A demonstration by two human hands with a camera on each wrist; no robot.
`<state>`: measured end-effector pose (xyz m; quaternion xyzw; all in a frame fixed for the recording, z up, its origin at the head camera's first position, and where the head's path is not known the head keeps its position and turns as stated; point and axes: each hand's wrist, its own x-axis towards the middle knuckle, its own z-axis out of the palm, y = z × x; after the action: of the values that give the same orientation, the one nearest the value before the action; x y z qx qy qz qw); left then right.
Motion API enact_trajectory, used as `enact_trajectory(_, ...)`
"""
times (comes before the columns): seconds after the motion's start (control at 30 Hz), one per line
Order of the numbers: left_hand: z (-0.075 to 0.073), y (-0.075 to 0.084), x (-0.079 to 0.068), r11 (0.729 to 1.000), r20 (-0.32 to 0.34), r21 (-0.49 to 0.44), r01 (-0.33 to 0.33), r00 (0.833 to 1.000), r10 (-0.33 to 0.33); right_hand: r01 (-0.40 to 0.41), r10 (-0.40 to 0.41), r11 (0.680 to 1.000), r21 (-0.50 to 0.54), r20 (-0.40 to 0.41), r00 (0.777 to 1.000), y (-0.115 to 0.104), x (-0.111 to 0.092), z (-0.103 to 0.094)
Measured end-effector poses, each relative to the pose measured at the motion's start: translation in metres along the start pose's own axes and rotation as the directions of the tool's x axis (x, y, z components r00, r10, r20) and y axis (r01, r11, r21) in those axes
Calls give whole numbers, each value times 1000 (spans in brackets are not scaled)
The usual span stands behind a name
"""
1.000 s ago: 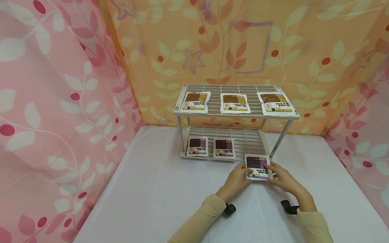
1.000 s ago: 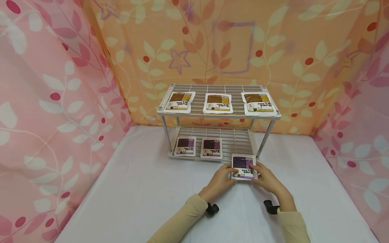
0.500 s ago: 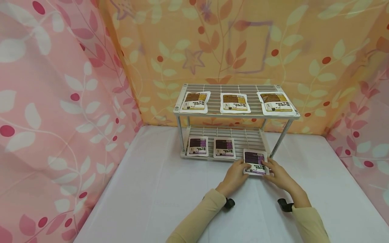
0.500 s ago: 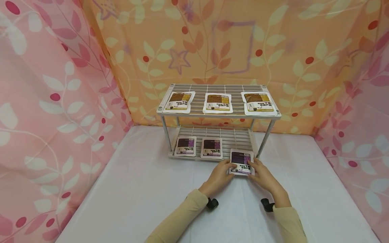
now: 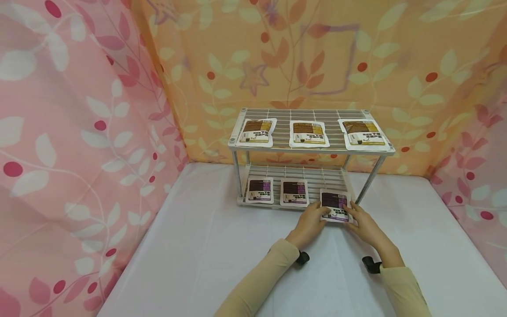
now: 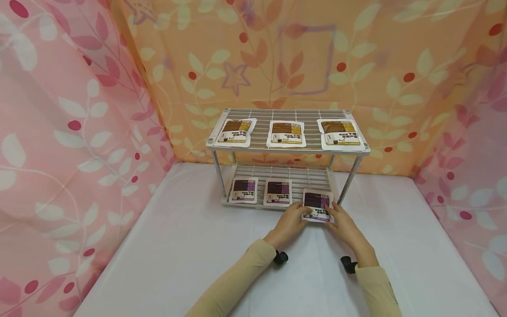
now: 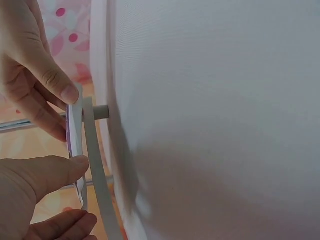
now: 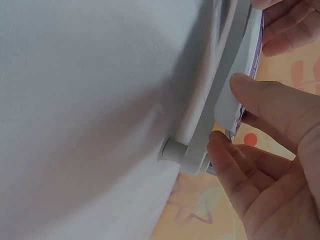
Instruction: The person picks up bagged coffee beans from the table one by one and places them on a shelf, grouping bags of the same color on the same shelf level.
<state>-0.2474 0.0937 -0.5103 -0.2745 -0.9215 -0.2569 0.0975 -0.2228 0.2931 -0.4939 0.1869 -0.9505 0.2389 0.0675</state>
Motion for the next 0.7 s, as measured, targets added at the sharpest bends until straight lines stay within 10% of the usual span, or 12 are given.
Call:
enact_trajectory(0.4, 1, -1, 14, 999, 32, -51, 10, 999, -9, 9, -11, 999, -40, -38, 999, 2, 12, 2)
enact_trajectory(0.7, 3, 0, 23, 996, 46, 85, 10, 999, -14, -42, 39, 996, -74, -48, 998, 5, 16, 11)
